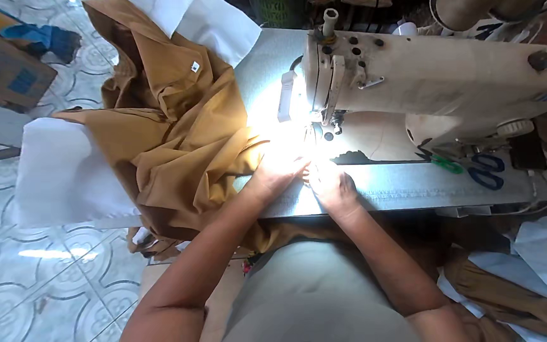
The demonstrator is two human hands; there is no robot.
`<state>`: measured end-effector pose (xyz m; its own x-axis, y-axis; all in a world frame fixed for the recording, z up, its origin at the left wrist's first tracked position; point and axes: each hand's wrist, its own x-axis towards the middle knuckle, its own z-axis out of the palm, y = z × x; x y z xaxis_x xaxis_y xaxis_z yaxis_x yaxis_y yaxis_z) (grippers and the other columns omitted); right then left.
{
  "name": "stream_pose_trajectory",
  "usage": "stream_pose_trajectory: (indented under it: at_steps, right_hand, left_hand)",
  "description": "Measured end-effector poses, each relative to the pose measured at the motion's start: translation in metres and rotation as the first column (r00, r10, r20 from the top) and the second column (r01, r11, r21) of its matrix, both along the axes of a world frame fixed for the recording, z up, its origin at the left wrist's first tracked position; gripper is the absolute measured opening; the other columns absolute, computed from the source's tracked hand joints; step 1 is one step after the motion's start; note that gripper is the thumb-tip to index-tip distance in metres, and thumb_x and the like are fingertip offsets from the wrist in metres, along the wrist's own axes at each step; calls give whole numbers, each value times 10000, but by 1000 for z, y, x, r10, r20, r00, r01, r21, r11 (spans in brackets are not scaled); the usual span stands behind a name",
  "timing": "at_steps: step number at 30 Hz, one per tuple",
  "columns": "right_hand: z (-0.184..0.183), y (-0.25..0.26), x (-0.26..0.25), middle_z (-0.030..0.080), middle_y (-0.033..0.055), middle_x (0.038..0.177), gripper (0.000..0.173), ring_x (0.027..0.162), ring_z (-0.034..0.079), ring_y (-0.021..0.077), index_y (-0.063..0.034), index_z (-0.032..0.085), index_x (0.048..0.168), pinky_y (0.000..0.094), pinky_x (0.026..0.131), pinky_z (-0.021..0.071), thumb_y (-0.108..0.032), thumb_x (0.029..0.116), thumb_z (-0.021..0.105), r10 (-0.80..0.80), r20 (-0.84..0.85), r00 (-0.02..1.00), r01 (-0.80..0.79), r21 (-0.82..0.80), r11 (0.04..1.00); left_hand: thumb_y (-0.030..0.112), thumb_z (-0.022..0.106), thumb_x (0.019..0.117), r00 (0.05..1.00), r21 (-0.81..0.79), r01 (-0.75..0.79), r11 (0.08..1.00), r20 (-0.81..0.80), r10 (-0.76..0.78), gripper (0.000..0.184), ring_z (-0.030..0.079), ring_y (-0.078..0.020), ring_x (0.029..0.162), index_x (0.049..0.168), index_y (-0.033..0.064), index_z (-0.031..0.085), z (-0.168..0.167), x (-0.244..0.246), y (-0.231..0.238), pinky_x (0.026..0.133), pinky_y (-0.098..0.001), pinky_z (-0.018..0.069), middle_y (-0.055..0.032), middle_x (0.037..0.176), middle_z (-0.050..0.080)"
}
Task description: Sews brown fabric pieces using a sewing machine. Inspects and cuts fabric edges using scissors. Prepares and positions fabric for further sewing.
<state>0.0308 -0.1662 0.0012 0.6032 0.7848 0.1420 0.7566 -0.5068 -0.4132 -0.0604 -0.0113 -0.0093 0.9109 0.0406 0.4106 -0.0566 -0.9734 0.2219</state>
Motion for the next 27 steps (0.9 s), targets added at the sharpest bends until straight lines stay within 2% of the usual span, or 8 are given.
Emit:
stream_pose_trajectory:
  at_steps: [1, 3, 5, 8, 10, 18, 24, 27]
  right_hand:
    - [-1, 0, -2, 725, 184, 1010, 211, 890, 737, 325, 6, 717, 1092, 466, 747, 607, -140, 958, 643, 1, 33, 999, -1, 6, 1000]
    - [-3, 0, -4, 687, 241, 1169, 298, 1053, 698, 380, 24, 710, 1188, 484, 838, 590, -137, 944, 652, 15, 82, 997, -16, 10, 1000]
    - [-8, -1, -2, 684, 217, 1189, 295, 1088, 676, 373, -2, 721, 1189, 458, 849, 588, -139, 937, 650, 45, 184, 982, -54, 43, 998]
    - [-16, -4, 1, 727, 163, 1096, 218, 1003, 689, 350, -27, 755, 1076, 447, 760, 581, -150, 928, 653, 72, 287, 955, -101, 87, 991]
    - [-19, -6, 1, 726, 157, 1034, 177, 960, 692, 348, -39, 761, 1011, 460, 693, 574, -164, 926, 669, 67, 281, 957, -102, 113, 988]
    - [-20, -6, 1, 731, 144, 1048, 177, 963, 693, 336, -66, 772, 1017, 457, 685, 570, -183, 944, 661, 86, 305, 948, -121, 97, 988]
    - [-22, -5, 0, 736, 147, 1039, 178, 943, 701, 336, -60, 779, 1013, 448, 672, 574, -167, 937, 659, 86, 354, 931, -125, 88, 988]
    - [-21, 0, 4, 737, 171, 1110, 172, 1019, 708, 361, -35, 774, 1022, 472, 723, 592, -124, 921, 667, 91, 321, 943, -135, 119, 984]
  left_hand:
    - [0, 602, 957, 1000, 2, 5, 1000, 4, -5, 293, 679, -318, 1076, 1157, 128, 776, -1, 0, 1, 985, -553, 465, -106, 1157, 734]
    - [13, 592, 967, 1000, -1, 19, 1000, 11, -19, 290, 678, -315, 1075, 1161, 128, 775, -2, -1, 4, 957, -540, 478, -108, 1163, 734]
    - [32, 586, 978, 999, 6, 27, 1000, -29, -27, 294, 678, -307, 1103, 1180, 142, 768, -1, -1, 5, 966, -551, 478, -94, 1191, 728]
    - [33, 558, 990, 996, 28, 45, 999, -75, -42, 318, 666, -300, 1137, 1203, 162, 756, 3, -1, 9, 995, -561, 469, -76, 1217, 720]
    - [36, 549, 996, 995, 44, 70, 997, -72, -66, 313, 660, -314, 1154, 1199, 156, 755, 6, 0, 12, 1007, -578, 463, -87, 1221, 717]
    - [33, 563, 992, 989, 137, 92, 986, -127, -75, 305, 635, -321, 1187, 1213, 149, 738, 13, 0, 12, 1014, -586, 449, -84, 1256, 698]
    - [24, 561, 989, 985, 126, 89, 988, -160, -68, 323, 636, -337, 1194, 1239, 142, 728, 16, 0, 11, 1013, -594, 454, -106, 1277, 691]
    - [42, 553, 995, 986, 89, 75, 993, -153, -61, 318, 631, -332, 1205, 1238, 139, 735, 16, 4, 15, 1018, -588, 454, -103, 1294, 685]
